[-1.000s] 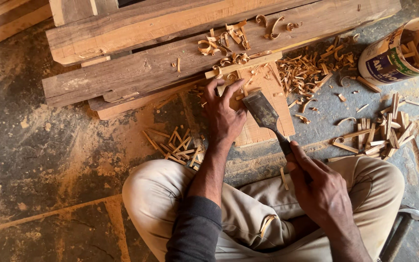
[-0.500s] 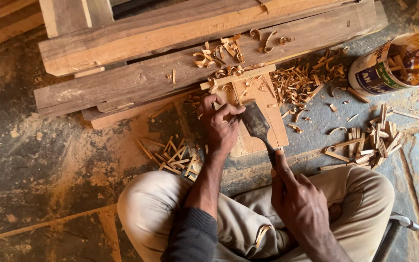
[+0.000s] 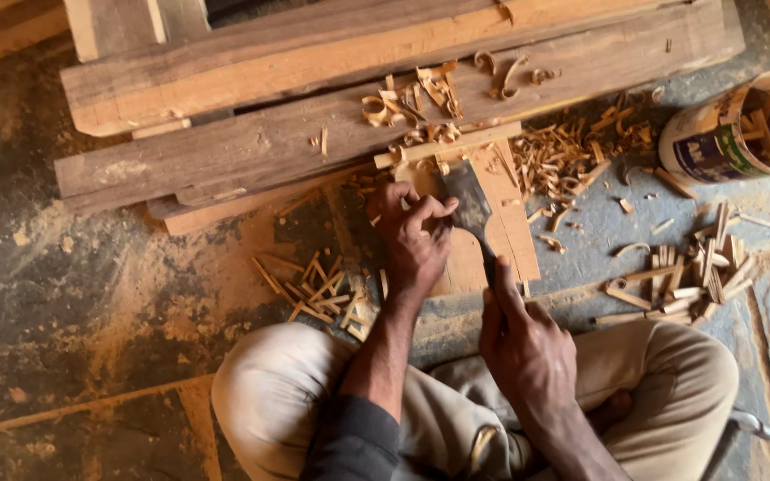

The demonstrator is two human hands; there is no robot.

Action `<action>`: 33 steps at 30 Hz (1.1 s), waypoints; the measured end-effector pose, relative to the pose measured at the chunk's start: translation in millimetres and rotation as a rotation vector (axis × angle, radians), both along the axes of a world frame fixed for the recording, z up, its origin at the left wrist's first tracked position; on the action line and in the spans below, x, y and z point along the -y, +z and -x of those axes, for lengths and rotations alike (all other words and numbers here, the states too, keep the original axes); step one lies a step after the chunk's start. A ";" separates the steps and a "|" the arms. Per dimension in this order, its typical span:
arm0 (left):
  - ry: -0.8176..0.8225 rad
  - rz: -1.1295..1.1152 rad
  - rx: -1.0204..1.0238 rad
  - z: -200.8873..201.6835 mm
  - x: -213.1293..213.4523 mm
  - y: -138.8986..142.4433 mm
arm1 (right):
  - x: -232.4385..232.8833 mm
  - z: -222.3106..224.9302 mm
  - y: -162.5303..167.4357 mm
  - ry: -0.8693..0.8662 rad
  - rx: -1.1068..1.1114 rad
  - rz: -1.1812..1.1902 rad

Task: The person sits cross-legged on the floor and uses a chisel and mallet to carve a small rectangular piece of wood. They repeatedly strike the chisel to remove wood shavings and shape the piece.

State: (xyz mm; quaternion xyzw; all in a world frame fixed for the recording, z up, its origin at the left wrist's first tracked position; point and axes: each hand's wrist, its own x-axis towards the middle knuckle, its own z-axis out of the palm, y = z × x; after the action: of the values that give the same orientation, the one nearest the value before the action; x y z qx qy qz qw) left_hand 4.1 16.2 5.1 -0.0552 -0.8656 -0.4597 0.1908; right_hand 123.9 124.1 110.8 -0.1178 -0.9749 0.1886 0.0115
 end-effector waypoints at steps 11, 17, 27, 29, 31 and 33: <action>0.020 -0.023 -0.055 -0.8 0.9 6.7 | -4.0 10.2 -15.2 0.026 -0.172 0.247; 0.019 -0.035 -0.003 -2.3 -0.2 -7.0 | -58.8 -17.3 -25.8 -0.519 -0.081 1.246; 0.052 0.017 -0.151 3.7 -2.0 -7.2 | -70.5 -26.7 -59.7 -0.482 -0.132 1.145; 0.063 0.063 -0.164 3.4 -0.2 -5.9 | -69.8 -26.5 -61.1 -0.468 -0.126 1.121; 0.050 0.047 -0.133 3.5 0.3 -6.1 | -68.9 -28.5 -61.0 -0.444 -0.121 1.105; 0.003 -0.029 -0.071 4.9 0.1 -7.0 | -68.4 -30.4 -60.5 -0.432 -0.114 1.082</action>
State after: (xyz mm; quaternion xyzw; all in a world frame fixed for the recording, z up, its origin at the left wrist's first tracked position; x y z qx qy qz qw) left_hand -0.8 16.1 -1.9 -0.0674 -0.8514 -0.4698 0.2231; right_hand 154.2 192.5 50.3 -0.2926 -0.6916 0.6591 0.0403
